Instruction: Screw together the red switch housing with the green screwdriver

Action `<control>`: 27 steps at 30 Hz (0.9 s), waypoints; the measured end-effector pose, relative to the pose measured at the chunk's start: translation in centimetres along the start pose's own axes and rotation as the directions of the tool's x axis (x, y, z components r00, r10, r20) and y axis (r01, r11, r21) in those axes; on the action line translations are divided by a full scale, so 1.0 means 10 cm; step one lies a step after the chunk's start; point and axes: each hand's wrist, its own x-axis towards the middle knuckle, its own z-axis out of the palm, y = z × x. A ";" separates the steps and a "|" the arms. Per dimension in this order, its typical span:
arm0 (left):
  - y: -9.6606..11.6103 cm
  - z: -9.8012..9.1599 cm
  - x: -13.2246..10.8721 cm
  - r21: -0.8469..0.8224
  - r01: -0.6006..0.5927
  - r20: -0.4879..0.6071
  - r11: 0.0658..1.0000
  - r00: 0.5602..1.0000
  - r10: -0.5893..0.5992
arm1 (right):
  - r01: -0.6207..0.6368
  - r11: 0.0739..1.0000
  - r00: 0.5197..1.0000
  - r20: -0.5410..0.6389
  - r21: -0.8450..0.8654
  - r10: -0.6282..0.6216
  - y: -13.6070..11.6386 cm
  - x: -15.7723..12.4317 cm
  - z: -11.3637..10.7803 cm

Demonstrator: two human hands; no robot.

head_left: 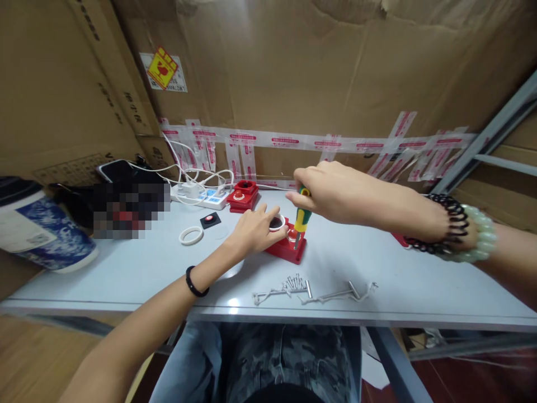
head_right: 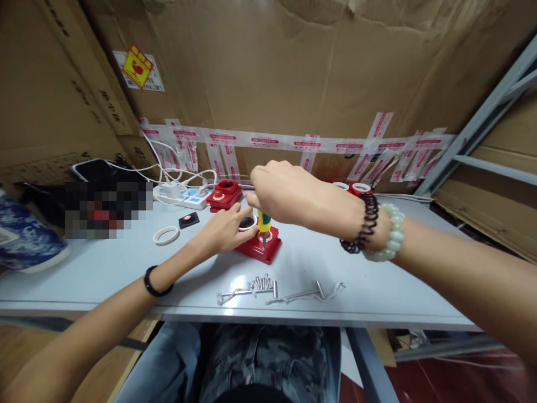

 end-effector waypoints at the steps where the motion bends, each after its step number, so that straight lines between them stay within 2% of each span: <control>1: 0.00 0.00 0.00 0.003 -0.004 0.003 1.000 1.000 0.004 | 0.041 0.998 0.998 0.038 0.047 -0.042 0.00 -0.01 -0.04; 3: 0.00 -0.01 0.00 0.006 -0.003 0.009 1.000 1.000 0.003 | 0.122 0.982 0.985 0.102 0.143 -0.137 -0.01 -0.05 -0.14; 5: 0.00 -0.01 0.00 0.008 0.003 0.018 1.000 1.000 -0.003 | 0.141 0.971 0.975 0.142 0.196 -0.170 -0.03 -0.08 -0.19; 9: 0.00 -0.01 0.00 0.001 0.007 0.022 1.000 1.000 -0.007 | 0.042 0.981 0.995 0.078 0.191 -0.058 -0.02 -0.06 -0.11; 12: 0.00 -0.01 0.00 0.005 0.007 0.021 1.000 1.000 -0.007 | 0.088 0.956 0.995 0.022 0.281 -0.098 0.00 -0.02 -0.04; 15: 0.00 -0.01 0.00 0.014 0.002 0.028 1.000 1.000 -0.002 | 0.128 0.932 0.987 0.044 0.340 -0.152 0.00 -0.01 -0.03; 19: -0.01 -0.01 0.00 0.016 0.005 0.027 1.000 1.000 -0.006 | 0.026 0.963 1.000 0.000 0.267 -0.027 0.00 -0.01 -0.01; 24: 0.01 -0.02 0.00 0.021 0.010 0.025 1.000 1.000 -0.010 | 0.088 0.933 0.996 -0.002 0.349 -0.094 0.02 -0.02 0.01; 27: 0.01 -0.01 0.00 0.026 0.013 0.020 1.000 1.000 -0.013 | 0.030 0.953 1.000 -0.012 0.300 -0.028 0.01 -0.02 0.01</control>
